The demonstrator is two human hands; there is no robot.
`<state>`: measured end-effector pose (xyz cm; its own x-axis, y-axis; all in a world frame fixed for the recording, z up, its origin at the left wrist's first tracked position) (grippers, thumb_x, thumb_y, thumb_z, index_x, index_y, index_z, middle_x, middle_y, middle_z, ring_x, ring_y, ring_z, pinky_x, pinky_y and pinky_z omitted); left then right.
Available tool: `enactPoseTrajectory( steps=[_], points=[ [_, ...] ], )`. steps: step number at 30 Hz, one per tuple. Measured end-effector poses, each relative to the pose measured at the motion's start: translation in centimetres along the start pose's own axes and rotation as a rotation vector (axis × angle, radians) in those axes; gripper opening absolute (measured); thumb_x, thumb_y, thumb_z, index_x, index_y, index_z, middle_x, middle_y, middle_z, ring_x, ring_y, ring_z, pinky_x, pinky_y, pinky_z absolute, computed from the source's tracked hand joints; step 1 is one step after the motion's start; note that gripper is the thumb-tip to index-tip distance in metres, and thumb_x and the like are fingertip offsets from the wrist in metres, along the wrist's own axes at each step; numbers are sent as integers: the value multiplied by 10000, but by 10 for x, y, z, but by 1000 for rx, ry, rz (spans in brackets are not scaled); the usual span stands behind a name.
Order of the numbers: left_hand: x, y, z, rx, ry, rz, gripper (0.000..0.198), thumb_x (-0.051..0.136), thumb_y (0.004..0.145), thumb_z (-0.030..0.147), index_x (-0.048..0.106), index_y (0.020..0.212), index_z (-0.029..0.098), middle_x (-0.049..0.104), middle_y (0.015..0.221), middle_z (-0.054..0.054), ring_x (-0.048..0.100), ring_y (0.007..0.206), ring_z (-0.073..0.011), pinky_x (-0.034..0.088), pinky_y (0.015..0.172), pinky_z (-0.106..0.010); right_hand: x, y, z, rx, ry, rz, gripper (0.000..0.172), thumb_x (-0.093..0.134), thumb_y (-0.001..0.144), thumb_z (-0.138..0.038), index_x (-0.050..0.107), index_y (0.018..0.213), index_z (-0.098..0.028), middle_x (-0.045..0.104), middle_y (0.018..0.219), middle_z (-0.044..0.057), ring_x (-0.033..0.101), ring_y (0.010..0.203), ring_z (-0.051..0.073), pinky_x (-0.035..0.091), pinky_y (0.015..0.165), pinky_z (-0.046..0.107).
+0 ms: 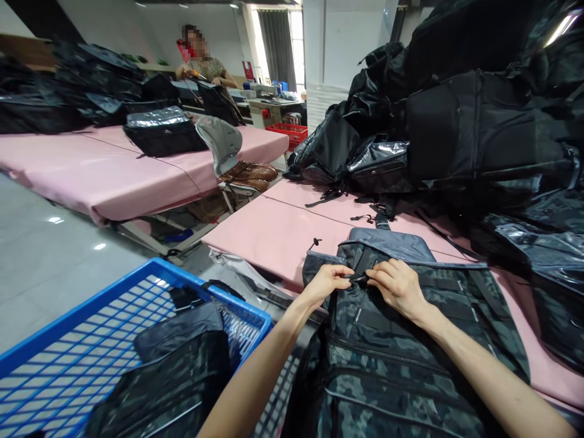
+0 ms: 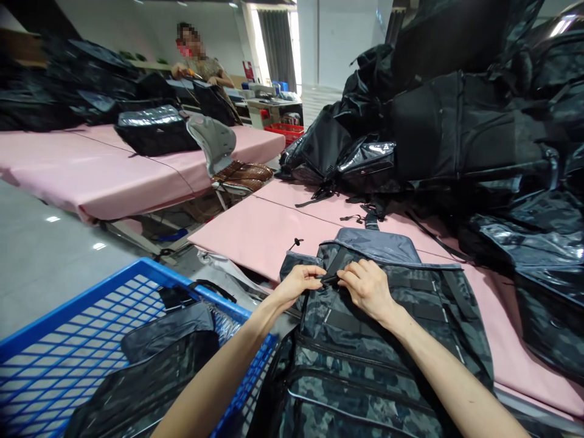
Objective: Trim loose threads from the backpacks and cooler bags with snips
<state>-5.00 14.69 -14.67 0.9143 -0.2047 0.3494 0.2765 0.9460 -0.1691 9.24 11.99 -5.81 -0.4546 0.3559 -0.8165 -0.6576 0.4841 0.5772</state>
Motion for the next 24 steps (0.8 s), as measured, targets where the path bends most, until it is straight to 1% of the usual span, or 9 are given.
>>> enactPoseTrajectory(
  steps=[2, 4, 7, 11, 15, 18, 21, 24],
  points=[
    [0, 0, 0, 7, -6, -4, 238, 702, 471, 108, 683, 708, 109, 635, 649, 6, 513, 578, -77, 350, 619, -207, -1, -2, 1, 16, 53, 1, 138, 510, 860, -246, 631, 847, -179, 647, 779, 38, 499, 674, 140, 359, 621, 274],
    [0, 0, -1, 10, -15, -3, 237, 704, 470, 108, 684, 707, 111, 633, 645, 8, 508, 575, -75, 345, 615, -206, -2, -5, 5, 81, 105, 8, 153, 502, 867, -266, 625, 852, -178, 643, 787, 43, 512, 687, 139, 374, 626, 270],
    [-2, 1, -3, 9, -21, 7, 242, 708, 465, 108, 683, 705, 114, 625, 636, 13, 498, 566, -71, 340, 605, -204, -2, -8, 9, 142, 94, 26, 164, 499, 868, -278, 622, 890, -173, 645, 822, 53, 527, 725, 147, 386, 642, 272],
    [-2, 0, -3, 8, -24, 18, 248, 714, 461, 110, 681, 706, 118, 622, 639, 15, 499, 568, -69, 341, 607, -203, 1, -6, 4, 91, 28, 21, 154, 505, 863, -254, 628, 899, -169, 651, 839, 55, 526, 726, 144, 375, 642, 274],
    [-1, -1, -1, 12, 3, 7, 247, 722, 471, 133, 683, 714, 115, 630, 655, 3, 507, 577, -79, 347, 607, -210, -2, -4, -3, 24, -56, 36, 132, 523, 852, -238, 638, 879, -179, 657, 807, 43, 502, 685, 137, 354, 627, 274],
    [0, -2, -1, 14, 4, 17, 245, 723, 473, 138, 683, 713, 115, 629, 652, 3, 505, 574, -79, 348, 603, -209, -6, -4, -4, 45, -47, 51, 130, 520, 855, -235, 636, 843, -178, 652, 777, 37, 494, 665, 132, 349, 618, 268],
    [-1, -2, 0, 18, -3, 23, 240, 711, 472, 125, 683, 711, 117, 627, 650, 10, 503, 573, -70, 346, 607, -200, -6, -5, -2, 90, -23, 49, 138, 509, 862, -241, 627, 858, -170, 649, 796, 42, 505, 686, 132, 351, 617, 265],
    [-1, -3, 0, 22, 5, 30, 242, 699, 474, 118, 681, 716, 120, 625, 647, 14, 505, 571, -69, 347, 604, -198, -3, -4, -2, 76, -47, 32, 146, 504, 865, -247, 625, 879, -165, 650, 809, 47, 514, 704, 137, 349, 621, 269]
  ],
)
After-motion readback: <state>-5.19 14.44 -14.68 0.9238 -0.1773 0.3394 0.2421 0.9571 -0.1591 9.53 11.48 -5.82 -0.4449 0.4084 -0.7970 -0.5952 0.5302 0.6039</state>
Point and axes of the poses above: each hand's wrist, its own y-axis towards the middle knuckle, its own x-axis out of the palm, z = x × y, the point moved 6 cm from there along y, towards the middle knuckle
